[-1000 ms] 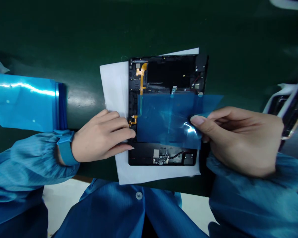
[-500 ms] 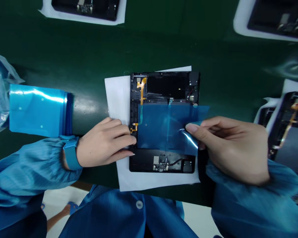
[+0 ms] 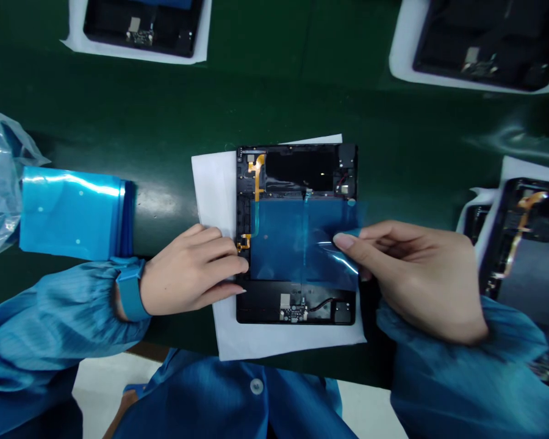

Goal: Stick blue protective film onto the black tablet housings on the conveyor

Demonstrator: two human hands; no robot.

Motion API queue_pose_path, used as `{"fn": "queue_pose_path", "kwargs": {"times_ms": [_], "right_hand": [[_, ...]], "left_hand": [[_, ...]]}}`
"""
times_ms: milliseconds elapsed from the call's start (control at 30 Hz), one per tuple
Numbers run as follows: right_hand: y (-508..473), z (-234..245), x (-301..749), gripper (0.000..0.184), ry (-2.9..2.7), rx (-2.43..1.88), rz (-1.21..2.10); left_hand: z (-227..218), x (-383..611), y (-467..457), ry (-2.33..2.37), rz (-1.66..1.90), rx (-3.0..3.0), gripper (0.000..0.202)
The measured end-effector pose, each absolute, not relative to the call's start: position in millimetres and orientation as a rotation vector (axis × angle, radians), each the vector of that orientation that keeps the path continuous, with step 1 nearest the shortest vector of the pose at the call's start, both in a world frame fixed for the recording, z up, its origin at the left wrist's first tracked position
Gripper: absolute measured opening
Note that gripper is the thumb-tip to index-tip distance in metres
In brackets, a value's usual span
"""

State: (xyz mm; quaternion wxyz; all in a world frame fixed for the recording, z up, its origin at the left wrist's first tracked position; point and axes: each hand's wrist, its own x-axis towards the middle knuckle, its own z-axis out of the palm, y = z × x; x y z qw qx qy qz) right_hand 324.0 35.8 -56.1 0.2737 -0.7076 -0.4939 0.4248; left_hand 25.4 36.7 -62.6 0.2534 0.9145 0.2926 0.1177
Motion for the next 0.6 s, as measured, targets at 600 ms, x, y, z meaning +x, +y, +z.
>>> {"fn": "queue_pose_path", "kwargs": {"times_ms": [600], "right_hand": [[30.6,-55.2,323.4,0.032,-1.639,-1.873,0.940]], "left_hand": [[-45.1,45.1,46.5,0.903,0.335,2.802,0.020]]}}
